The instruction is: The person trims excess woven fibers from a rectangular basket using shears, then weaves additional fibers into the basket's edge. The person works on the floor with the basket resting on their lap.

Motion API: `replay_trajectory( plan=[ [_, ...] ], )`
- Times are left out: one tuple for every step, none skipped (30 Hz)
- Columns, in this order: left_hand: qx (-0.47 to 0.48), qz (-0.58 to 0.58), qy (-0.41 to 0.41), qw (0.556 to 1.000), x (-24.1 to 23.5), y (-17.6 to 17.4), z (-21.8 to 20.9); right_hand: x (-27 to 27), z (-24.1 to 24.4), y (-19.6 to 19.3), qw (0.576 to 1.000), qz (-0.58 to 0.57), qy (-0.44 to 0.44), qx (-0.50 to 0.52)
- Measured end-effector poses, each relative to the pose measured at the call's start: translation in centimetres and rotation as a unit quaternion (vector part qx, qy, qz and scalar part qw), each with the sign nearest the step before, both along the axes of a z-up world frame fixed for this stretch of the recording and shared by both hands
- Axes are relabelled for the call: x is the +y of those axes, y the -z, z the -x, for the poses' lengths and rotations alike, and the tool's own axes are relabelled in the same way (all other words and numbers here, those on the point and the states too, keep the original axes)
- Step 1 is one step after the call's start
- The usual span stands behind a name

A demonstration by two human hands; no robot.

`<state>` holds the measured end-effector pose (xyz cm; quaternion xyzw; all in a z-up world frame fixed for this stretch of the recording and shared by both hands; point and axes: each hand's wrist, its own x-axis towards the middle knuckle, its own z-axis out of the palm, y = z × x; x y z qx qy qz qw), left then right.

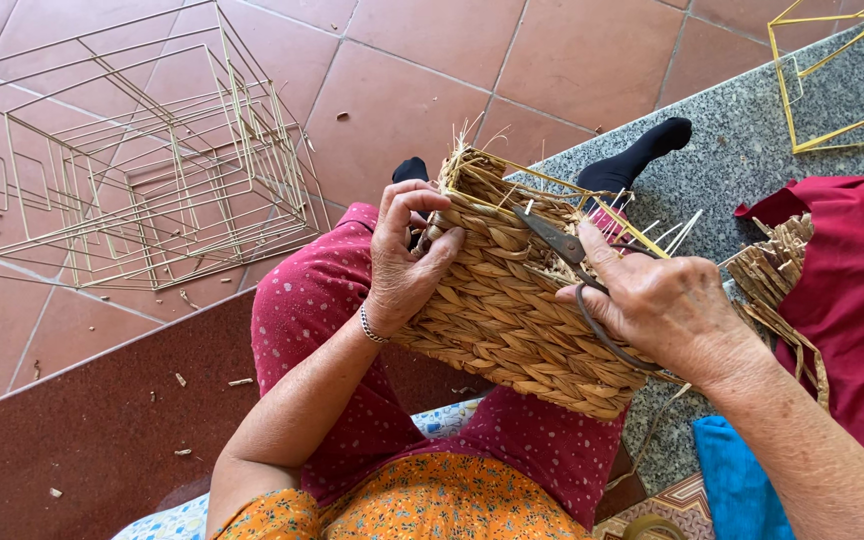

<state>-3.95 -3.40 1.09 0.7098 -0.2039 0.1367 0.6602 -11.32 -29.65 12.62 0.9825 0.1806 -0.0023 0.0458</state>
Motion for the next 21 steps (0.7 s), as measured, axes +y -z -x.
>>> replay_trajectory(
  plan=[
    [-0.001, -0.001, -0.002, 1.000, -0.1, 0.0, 0.0, 0.0, 0.0, -0.1, 1.000, -0.024, -0.005, -0.017],
    [-0.013, 0.000, -0.003, 1.000, -0.2, 0.1, 0.0, 0.0, 0.1, -0.3, 0.998, -0.049, -0.009, -0.034],
    [-0.025, 0.000, -0.005, 1.000, -0.1, 0.1, 0.0, 0.2, 0.1, -0.5, 0.996, -0.074, -0.015, -0.050],
    [-0.036, 0.000, -0.007, 0.999, -0.1, 0.1, 0.0, 0.5, 0.2, -0.7, 0.995, -0.085, -0.003, -0.044],
    [-0.025, -0.001, -0.008, 1.000, 0.0, 0.0, 0.0, 0.7, 0.3, -0.9, 0.995, -0.095, 0.011, -0.040],
    [-0.013, -0.001, -0.008, 1.000, -0.1, 0.0, 0.0, 0.8, 0.3, -1.0, 0.993, -0.106, 0.026, -0.036],
    [-0.001, -0.001, -0.007, 1.000, -0.2, 0.0, 0.0, 1.0, 0.2, -1.2, 0.993, -0.108, 0.021, -0.033],
    [-0.009, -0.001, -0.007, 1.000, -0.2, 0.0, 0.0, 1.1, 0.1, -1.2, 0.993, -0.111, 0.017, -0.031],
    [-0.018, -0.001, -0.007, 1.000, -0.2, 0.1, 0.1, 1.2, 0.0, -1.3, 0.993, -0.114, 0.012, -0.029],
    [-0.027, -0.001, -0.007, 1.000, -0.1, 0.1, 0.1, 1.3, -0.1, -1.3, 0.994, -0.104, 0.016, -0.018],
    [-0.014, 0.000, -0.007, 1.000, -0.1, 0.1, 0.1, 1.5, -0.2, -1.3, 0.995, -0.094, 0.021, -0.009],
    [-0.002, 0.000, -0.008, 1.000, 0.0, 0.1, 0.1, 1.5, -0.3, -1.3, 0.996, -0.085, 0.025, 0.001],
    [0.010, 0.002, -0.008, 1.000, 0.0, 0.1, 0.0, 1.5, -0.4, -1.3, 0.996, -0.086, 0.018, -0.001],
    [0.002, -0.002, -0.006, 1.000, 0.0, 0.1, -0.1, 1.4, -0.5, -1.3, 0.996, -0.087, 0.012, -0.003],
    [-0.005, -0.005, -0.005, 1.000, 0.0, 0.1, -0.2, 1.3, -0.4, -1.3, 0.996, -0.088, 0.005, -0.003],
    [-0.012, -0.009, -0.003, 1.000, 0.0, 0.2, -0.2, 1.1, -0.4, -1.3, 0.996, -0.090, 0.005, 0.005],
    [-0.012, -0.008, -0.001, 1.000, 0.0, 0.3, -0.3, 0.8, -0.3, -1.3, 0.996, -0.091, 0.004, 0.014],
    [-0.013, -0.007, 0.001, 1.000, 0.0, 0.3, -0.3, 0.6, -0.3, -1.3, 0.995, -0.093, 0.003, 0.023],
    [-0.014, -0.007, 0.003, 1.000, 0.0, 0.4, -0.3, 0.5, -0.3, -1.3, 0.997, -0.076, 0.001, 0.025],
    [-0.015, -0.013, -0.004, 1.000, 0.0, 0.4, -0.2, 0.3, -0.3, -1.2, 0.998, -0.059, -0.001, 0.026],
    [-0.018, -0.019, -0.011, 1.000, 0.0, 0.3, -0.3, 0.2, -0.5, -1.2, 0.999, -0.043, -0.002, 0.025]
  ],
)
